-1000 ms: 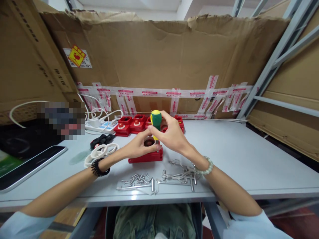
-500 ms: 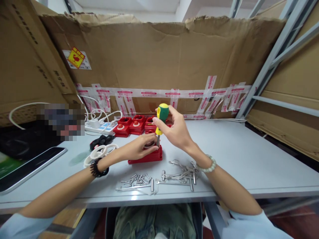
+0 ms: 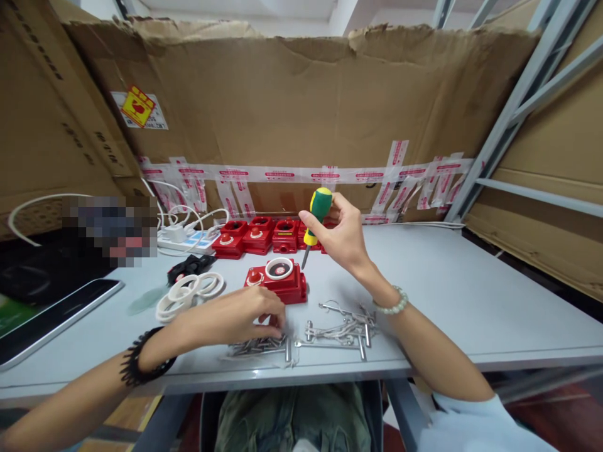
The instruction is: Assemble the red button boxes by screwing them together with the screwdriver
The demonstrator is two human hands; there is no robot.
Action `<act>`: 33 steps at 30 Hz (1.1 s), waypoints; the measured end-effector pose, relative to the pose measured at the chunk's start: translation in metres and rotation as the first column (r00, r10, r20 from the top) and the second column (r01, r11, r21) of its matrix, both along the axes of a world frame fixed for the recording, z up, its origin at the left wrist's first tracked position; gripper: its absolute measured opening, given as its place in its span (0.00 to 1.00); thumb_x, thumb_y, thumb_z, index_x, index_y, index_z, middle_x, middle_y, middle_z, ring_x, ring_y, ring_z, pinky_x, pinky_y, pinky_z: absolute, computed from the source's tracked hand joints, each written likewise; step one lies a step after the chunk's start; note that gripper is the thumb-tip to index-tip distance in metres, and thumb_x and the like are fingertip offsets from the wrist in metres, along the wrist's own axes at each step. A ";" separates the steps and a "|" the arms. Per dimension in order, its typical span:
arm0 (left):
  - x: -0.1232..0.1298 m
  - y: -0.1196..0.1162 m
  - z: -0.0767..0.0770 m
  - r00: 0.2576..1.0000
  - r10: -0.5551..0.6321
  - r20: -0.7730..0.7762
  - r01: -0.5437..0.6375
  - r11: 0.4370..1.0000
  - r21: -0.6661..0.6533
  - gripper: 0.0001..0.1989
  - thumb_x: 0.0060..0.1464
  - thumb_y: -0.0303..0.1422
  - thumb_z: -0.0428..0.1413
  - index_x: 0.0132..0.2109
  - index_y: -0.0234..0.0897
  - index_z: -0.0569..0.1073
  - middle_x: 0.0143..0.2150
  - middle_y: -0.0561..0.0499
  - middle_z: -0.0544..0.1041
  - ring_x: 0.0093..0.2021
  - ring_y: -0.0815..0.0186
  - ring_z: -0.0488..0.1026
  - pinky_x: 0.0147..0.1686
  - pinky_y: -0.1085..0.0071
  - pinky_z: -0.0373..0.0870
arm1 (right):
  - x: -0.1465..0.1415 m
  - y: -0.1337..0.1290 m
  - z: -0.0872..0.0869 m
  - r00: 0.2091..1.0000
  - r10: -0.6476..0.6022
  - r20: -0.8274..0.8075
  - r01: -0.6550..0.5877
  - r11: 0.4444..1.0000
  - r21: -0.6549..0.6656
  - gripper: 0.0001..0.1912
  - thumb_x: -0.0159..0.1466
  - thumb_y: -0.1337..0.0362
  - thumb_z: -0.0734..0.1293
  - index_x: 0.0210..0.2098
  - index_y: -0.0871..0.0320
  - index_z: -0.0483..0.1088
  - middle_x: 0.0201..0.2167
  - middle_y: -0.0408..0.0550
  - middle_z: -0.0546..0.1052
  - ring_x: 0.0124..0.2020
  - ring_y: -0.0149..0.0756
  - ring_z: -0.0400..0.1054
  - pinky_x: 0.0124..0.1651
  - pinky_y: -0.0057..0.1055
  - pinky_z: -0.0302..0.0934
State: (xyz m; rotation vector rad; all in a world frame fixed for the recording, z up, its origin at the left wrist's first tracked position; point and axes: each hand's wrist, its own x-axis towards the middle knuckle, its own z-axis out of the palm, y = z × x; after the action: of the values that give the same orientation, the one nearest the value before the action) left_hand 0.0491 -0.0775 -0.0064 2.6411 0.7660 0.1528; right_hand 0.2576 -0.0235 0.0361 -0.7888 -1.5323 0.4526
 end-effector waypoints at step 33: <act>-0.003 0.052 -0.022 0.942 0.207 0.264 -0.259 0.949 0.180 0.31 0.54 0.48 0.57 0.58 0.35 0.63 0.54 0.40 0.74 0.49 0.52 0.74 0.48 0.59 0.70 | -0.019 0.018 -0.021 0.939 -0.234 0.253 0.219 0.972 0.089 0.19 0.56 0.52 0.71 0.39 0.56 0.62 0.26 0.40 0.72 0.25 0.32 0.67 0.30 0.29 0.61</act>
State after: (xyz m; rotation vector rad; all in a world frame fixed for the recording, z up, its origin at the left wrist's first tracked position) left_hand 0.0456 -0.0254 -0.0288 2.6468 1.0264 0.6443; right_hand 0.2388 -0.0057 0.0149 -0.9961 -1.6654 0.1335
